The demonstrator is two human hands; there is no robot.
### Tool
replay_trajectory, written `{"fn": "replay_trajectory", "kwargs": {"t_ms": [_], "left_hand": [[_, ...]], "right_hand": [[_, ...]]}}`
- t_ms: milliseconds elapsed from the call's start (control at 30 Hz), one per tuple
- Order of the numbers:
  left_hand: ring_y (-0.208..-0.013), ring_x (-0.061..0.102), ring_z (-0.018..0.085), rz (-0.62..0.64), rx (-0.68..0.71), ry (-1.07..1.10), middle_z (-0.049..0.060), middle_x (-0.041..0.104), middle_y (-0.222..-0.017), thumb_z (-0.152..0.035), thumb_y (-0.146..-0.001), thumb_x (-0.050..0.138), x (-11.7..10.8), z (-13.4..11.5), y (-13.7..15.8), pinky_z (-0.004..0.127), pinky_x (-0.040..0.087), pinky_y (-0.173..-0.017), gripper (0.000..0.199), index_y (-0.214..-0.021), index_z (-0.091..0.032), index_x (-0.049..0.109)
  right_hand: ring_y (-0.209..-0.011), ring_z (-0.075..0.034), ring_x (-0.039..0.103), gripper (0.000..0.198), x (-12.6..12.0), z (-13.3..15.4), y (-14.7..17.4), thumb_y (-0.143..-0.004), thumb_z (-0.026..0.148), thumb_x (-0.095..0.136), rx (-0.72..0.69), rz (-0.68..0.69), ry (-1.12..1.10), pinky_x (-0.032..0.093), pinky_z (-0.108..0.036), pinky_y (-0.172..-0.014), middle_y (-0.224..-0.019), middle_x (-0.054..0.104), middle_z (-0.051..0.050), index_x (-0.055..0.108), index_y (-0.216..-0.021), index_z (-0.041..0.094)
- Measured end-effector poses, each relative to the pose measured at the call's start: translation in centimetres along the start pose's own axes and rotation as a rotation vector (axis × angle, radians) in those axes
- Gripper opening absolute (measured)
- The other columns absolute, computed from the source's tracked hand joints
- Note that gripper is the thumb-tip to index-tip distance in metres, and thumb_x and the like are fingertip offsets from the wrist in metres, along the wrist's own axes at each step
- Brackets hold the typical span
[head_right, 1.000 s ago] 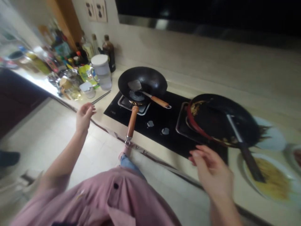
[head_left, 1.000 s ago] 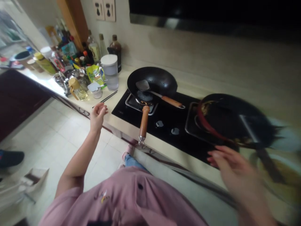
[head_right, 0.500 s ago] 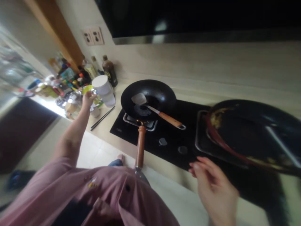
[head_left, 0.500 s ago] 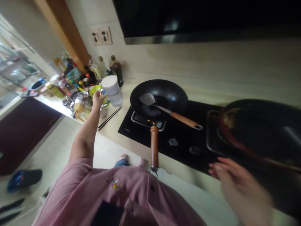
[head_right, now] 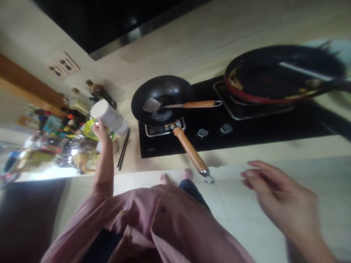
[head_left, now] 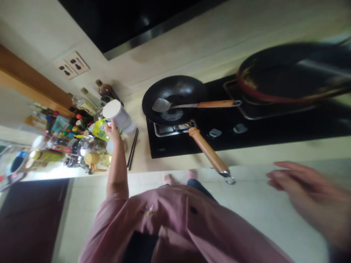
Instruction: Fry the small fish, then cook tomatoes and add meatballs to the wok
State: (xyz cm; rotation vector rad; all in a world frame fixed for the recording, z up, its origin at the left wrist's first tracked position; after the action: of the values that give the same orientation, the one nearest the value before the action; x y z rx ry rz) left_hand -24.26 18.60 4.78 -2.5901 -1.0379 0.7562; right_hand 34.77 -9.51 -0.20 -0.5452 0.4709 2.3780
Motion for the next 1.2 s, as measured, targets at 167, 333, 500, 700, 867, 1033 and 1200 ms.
{"fn": "replay_trajectory", "kwargs": {"t_ms": [167, 333, 500, 700, 867, 1033, 1200], "left_hand": [[-0.057, 0.042, 0.01, -0.011, -0.059, 0.05, -0.006, 0.037, -0.061, -0.039, -0.096, 0.044, -0.6, -1.2, 0.4, 0.021, 0.037, -0.058, 0.028, -0.074, -0.022, 0.038], [-0.053, 0.037, 0.009, 0.01, 0.0, 0.139, -0.007, 0.031, -0.06, -0.042, -0.097, 0.044, -2.4, -5.3, 1.0, 0.02, 0.033, -0.053, 0.028, -0.078, -0.022, 0.042], [-0.046, 0.027, 0.006, 0.109, 0.048, 0.301, -0.009, 0.026, -0.056, -0.04, -0.091, 0.057, -4.1, -9.9, 2.2, 0.02, 0.024, -0.046, 0.032, -0.073, -0.023, 0.036], [-0.042, 0.025, 0.004, 0.262, 0.01, 0.371, -0.012, 0.03, -0.051, -0.047, -0.076, 0.074, -4.7, -13.1, 5.5, 0.02, 0.018, -0.042, 0.043, -0.071, -0.021, 0.041], [-0.041, 0.028, 0.004, 0.349, -0.029, 0.295, -0.011, 0.032, -0.05, -0.045, -0.073, 0.076, -4.4, -14.3, 7.8, 0.019, 0.017, -0.041, 0.04, -0.069, -0.021, 0.045], [-0.042, 0.027, 0.005, 0.437, -0.042, 0.169, -0.01, 0.032, -0.049, -0.047, -0.074, 0.074, -3.4, -15.2, 9.0, 0.019, 0.019, -0.041, 0.039, -0.07, -0.021, 0.045], [-0.041, 0.028, 0.006, 0.534, -0.055, 0.03, -0.009, 0.031, -0.048, -0.051, -0.073, 0.072, -1.4, -15.4, 9.5, 0.02, 0.018, -0.042, 0.038, -0.073, -0.021, 0.049]], "right_hand": [[-0.071, -0.031, 0.072, 0.044, -0.8, -1.2, 1.3, -0.058, 0.052, 0.067, -0.005, -0.061, 0.008, 0.061, -0.048, -0.079, -0.078, 0.072, -0.006, 0.07, -0.097, 0.032], [-0.069, -0.028, 0.072, 0.047, -0.9, -0.2, 1.1, -0.057, 0.052, 0.066, -0.016, -0.055, -0.019, 0.061, -0.042, -0.074, -0.079, 0.073, -0.007, 0.071, -0.097, 0.028], [-0.071, -0.028, 0.072, 0.051, -0.3, 0.0, 0.1, -0.054, 0.052, 0.063, 0.04, -0.007, -0.04, 0.058, -0.042, -0.078, -0.082, 0.073, -0.009, 0.07, -0.098, 0.026], [-0.077, -0.031, 0.073, 0.059, 1.4, -0.8, -1.4, -0.054, 0.06, 0.06, 0.026, 0.109, -0.029, 0.054, -0.05, -0.093, -0.079, 0.071, -0.005, 0.07, -0.101, 0.027], [-0.079, -0.033, 0.073, 0.057, 1.6, -0.6, -2.2, -0.052, 0.06, 0.058, 0.026, 0.146, -0.033, 0.051, -0.054, -0.098, -0.079, 0.07, -0.004, 0.07, -0.098, 0.027], [-0.079, -0.033, 0.073, 0.057, 1.0, -1.4, -3.0, -0.054, 0.06, 0.06, 0.007, 0.143, -0.036, 0.051, -0.053, -0.097, -0.077, 0.071, -0.003, 0.071, -0.099, 0.028], [-0.076, -0.031, 0.073, 0.055, 0.7, -3.1, -4.0, -0.057, 0.059, 0.061, -0.015, 0.131, -0.044, 0.053, -0.049, -0.091, -0.078, 0.072, -0.003, 0.072, -0.101, 0.027]]}}
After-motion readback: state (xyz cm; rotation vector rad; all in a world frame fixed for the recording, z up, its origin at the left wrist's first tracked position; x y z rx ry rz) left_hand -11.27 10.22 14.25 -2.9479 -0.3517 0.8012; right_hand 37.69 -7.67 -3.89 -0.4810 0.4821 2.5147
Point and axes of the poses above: each hand's wrist, its own y-axis away from the middle knuckle, its own x-axis out of the palm, z = x × y, the point moved 9 cm from there along -y, towards the middle knuckle
